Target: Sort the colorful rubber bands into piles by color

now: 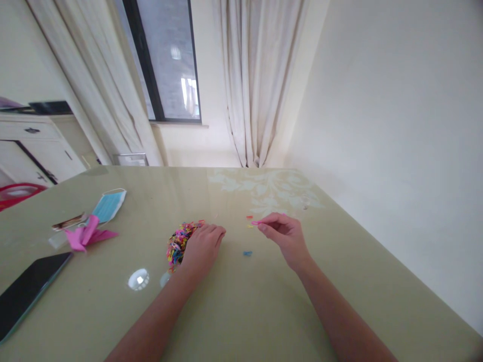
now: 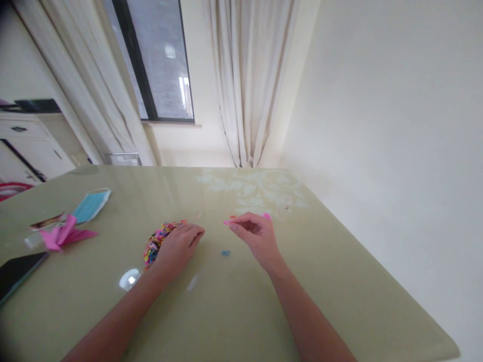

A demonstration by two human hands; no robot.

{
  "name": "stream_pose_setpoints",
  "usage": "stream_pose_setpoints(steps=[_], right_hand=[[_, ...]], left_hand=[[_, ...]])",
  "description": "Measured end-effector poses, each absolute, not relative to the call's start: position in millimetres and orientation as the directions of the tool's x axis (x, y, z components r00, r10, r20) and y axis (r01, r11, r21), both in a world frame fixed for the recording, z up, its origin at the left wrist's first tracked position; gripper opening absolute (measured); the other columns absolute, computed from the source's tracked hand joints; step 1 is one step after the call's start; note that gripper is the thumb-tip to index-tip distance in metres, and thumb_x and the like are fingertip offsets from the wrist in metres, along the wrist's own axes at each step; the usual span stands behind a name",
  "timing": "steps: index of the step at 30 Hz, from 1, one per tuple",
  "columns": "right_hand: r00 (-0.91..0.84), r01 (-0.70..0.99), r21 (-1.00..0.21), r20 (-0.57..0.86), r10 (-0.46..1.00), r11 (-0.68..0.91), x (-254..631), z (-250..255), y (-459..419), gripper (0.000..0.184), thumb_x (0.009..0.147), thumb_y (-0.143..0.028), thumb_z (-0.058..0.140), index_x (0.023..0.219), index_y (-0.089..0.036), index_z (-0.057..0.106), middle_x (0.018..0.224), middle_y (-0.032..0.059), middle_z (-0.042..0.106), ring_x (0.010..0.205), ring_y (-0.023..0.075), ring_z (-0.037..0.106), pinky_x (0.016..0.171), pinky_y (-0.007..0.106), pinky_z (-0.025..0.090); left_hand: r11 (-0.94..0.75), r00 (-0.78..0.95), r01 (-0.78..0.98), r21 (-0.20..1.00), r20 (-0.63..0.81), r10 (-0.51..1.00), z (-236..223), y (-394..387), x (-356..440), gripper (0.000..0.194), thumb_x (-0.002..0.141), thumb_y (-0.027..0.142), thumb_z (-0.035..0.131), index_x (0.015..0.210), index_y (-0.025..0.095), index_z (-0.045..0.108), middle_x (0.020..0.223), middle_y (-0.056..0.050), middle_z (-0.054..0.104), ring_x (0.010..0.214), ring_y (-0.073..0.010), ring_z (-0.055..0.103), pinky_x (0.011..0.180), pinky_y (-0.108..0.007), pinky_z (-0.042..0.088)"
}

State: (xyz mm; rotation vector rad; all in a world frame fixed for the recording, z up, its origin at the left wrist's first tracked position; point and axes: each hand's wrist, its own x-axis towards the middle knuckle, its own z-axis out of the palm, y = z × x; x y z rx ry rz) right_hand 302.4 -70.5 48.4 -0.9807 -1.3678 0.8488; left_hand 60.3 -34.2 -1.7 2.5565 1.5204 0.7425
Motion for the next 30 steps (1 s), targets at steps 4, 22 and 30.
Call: stream_pose_setpoints(steps=[4,22,30], right_hand=[[0.041,0.044,-0.924,0.381,0.924,0.379,300,49,-72,0.027,0.077,-0.048,0.087,0.079,-0.022,0.079,0.070,0.0027,0.072,0.062,0.0148,0.060,0.058,0.028,0.051],[-0.126,0.210,-0.894,0.378,0.917,0.397,285,34,-73,0.025,0.088,-0.045,0.077,0.085,-0.020,0.079,0.067,0.0013,0.068,0.058,0.0130,0.053,0.053,0.026,0.041],[-0.105,0.270,-0.868,0.404,0.909,0.417,284,35,-75,0.020,0.088,-0.040,0.077,0.089,-0.021,0.080,0.069,0.0012,0.069,0.058,0.0124,0.054,0.053,0.025,0.042]], left_hand=[[-0.479,0.361,0.816,0.324,0.362,0.859,2,-36,60,0.021,0.097,0.017,0.059,0.100,0.021,0.079,0.103,-0.011,0.080,0.105,-0.0291,0.070,0.102,-0.046,0.051],[-0.512,0.258,0.279,0.812,0.450,0.855,29,-64,82,0.024,0.091,0.044,0.074,0.099,0.023,0.083,0.089,-0.004,0.081,0.076,-0.0169,0.068,0.075,-0.029,0.055],[-0.503,0.247,0.265,0.823,0.446,0.860,24,-59,81,0.018,0.093,0.037,0.071,0.095,0.023,0.082,0.085,-0.003,0.080,0.075,-0.0164,0.067,0.073,-0.028,0.053]])
